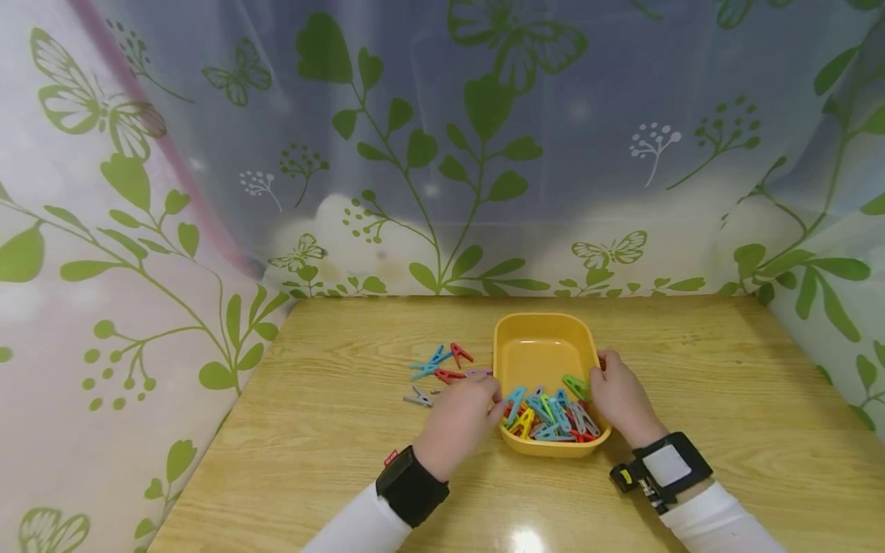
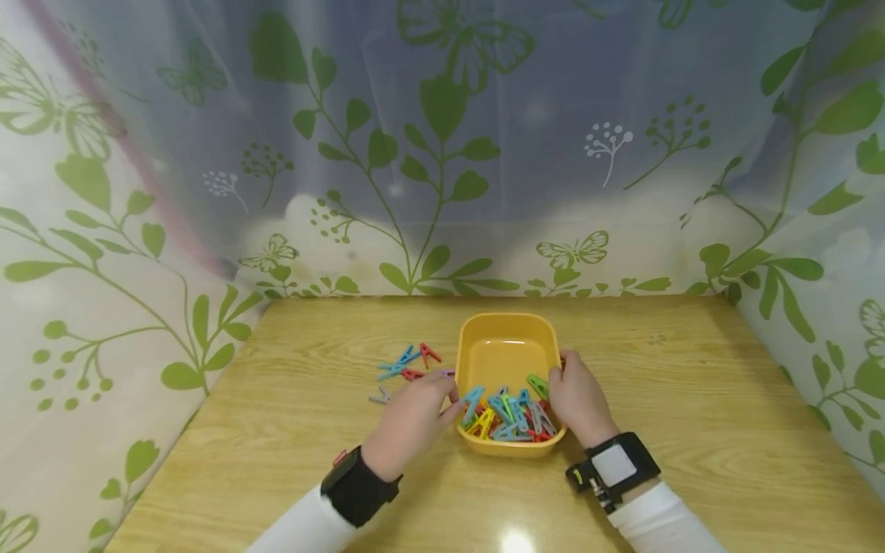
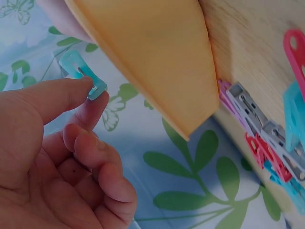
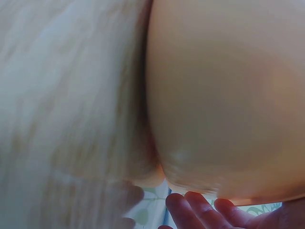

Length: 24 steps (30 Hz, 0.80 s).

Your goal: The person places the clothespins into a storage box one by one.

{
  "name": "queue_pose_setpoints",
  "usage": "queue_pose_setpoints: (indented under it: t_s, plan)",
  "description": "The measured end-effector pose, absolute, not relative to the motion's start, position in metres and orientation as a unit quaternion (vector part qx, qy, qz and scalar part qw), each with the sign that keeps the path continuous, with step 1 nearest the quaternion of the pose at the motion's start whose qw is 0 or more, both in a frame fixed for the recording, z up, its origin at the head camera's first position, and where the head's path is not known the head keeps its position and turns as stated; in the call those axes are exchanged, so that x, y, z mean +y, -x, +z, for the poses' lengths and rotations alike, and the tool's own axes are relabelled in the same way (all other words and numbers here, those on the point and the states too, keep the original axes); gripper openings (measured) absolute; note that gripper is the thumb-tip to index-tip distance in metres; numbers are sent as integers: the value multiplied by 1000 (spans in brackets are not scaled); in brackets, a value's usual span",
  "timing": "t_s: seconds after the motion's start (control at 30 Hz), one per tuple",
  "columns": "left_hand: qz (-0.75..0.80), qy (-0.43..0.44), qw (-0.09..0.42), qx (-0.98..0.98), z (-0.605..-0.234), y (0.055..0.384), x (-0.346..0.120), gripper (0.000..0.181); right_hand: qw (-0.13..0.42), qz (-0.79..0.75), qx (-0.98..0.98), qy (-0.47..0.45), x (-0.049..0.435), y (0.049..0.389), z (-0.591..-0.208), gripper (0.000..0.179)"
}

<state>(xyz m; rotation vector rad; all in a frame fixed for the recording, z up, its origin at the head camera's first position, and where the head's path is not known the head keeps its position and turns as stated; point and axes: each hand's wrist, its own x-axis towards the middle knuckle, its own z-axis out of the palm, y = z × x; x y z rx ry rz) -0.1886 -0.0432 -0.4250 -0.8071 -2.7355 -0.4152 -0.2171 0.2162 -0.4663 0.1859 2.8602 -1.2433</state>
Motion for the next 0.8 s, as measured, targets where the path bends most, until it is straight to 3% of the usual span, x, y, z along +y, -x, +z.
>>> queue_pose_setpoints:
  t_s: [0.8]
  plan:
    - [-132, 281, 72, -948, -439, 193, -31, 20, 4, -398, 916, -55, 216, 216, -466, 53]
